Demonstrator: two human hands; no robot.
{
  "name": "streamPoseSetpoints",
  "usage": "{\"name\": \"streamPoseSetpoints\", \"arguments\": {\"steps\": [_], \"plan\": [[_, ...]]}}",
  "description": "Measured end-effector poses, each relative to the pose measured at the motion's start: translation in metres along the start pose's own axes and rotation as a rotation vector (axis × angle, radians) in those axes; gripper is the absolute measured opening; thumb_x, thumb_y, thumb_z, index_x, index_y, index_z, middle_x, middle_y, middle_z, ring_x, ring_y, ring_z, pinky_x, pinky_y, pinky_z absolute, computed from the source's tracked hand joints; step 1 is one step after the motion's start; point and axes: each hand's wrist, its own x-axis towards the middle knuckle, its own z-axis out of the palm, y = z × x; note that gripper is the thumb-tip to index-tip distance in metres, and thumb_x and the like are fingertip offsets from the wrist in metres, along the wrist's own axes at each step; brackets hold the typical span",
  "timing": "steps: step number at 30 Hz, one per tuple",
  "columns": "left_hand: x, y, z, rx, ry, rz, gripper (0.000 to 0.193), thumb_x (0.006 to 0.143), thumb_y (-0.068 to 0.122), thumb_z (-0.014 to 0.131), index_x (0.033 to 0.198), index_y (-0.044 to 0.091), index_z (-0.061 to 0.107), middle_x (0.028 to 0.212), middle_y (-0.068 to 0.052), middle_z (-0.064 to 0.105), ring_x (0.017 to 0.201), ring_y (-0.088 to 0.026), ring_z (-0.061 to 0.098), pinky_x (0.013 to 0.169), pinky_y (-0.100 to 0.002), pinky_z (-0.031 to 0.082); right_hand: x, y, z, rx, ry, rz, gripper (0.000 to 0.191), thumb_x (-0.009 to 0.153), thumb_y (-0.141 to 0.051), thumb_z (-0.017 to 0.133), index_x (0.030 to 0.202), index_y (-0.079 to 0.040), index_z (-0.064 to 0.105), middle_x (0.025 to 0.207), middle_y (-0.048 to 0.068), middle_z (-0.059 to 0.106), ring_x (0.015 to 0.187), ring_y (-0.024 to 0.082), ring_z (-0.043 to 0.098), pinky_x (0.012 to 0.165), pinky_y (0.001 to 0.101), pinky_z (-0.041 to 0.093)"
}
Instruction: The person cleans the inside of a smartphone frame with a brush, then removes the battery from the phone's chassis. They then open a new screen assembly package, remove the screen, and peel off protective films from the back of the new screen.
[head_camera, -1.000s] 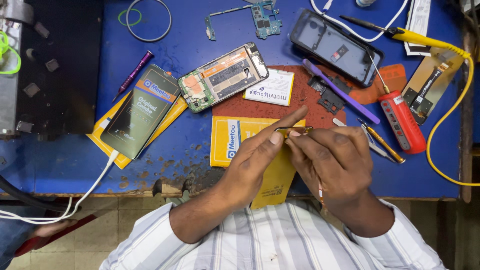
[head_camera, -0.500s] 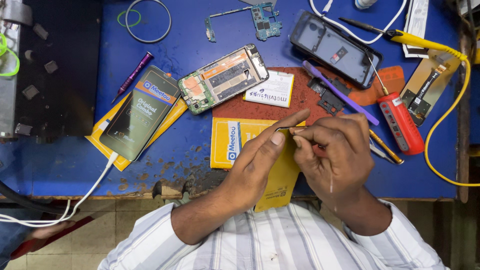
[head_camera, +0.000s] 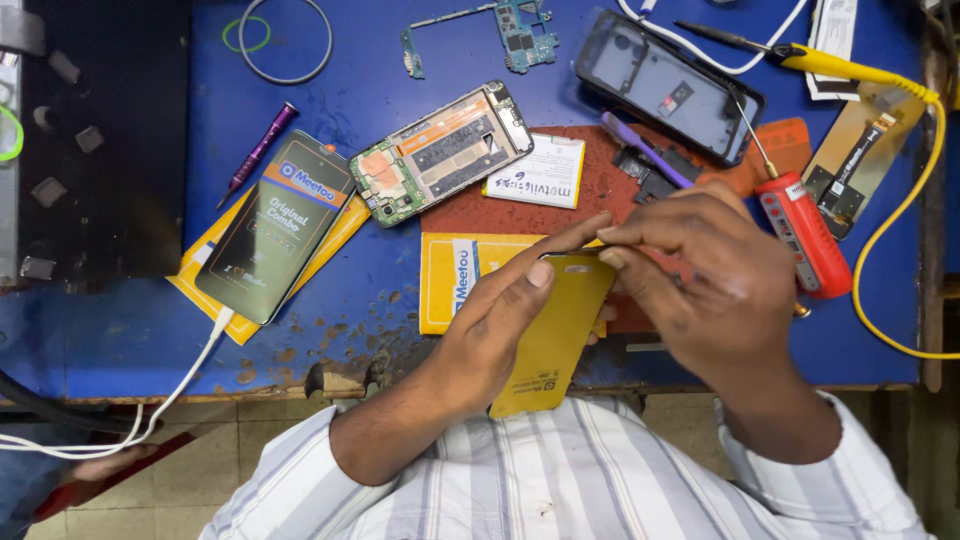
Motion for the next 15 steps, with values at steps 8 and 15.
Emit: {"name": "streamPoseSetpoints", "arguments": {"steps": [8,15], "plan": [[-0.002,0.004,-0.001,-0.208,-0.068,-0.096,0.079,0.109,0.052,0.039,0.169,0.003,0.023,0.135,-0.022,0.058,0.116,-0.029,0.064,0.098,-0.044,0.056,0.007,0.011,-0.003,0.678,-0.124,0.445,0.015,0.098,-0.002,0.070,0.111,0.005,0.074,0.097,0.009,0.075,0.078,0.009,0.067,0.069,0.0225,0.054],[-0.002,0.002,-0.001,-0.245,-0.070,-0.125,0.079,0.109,0.051,0.039,0.168,0.002,0.021,0.134,-0.024,0.060,0.117,-0.030,0.065,0.099,-0.046,0.057,0.008,0.017,0.000,0.766,-0.119,0.549,0.017,0.099,-0.002,0.069,0.113,0.007,0.072,0.094,0.010,0.074,0.078,0.009,0.065,0.069,0.0225,0.056]]}}
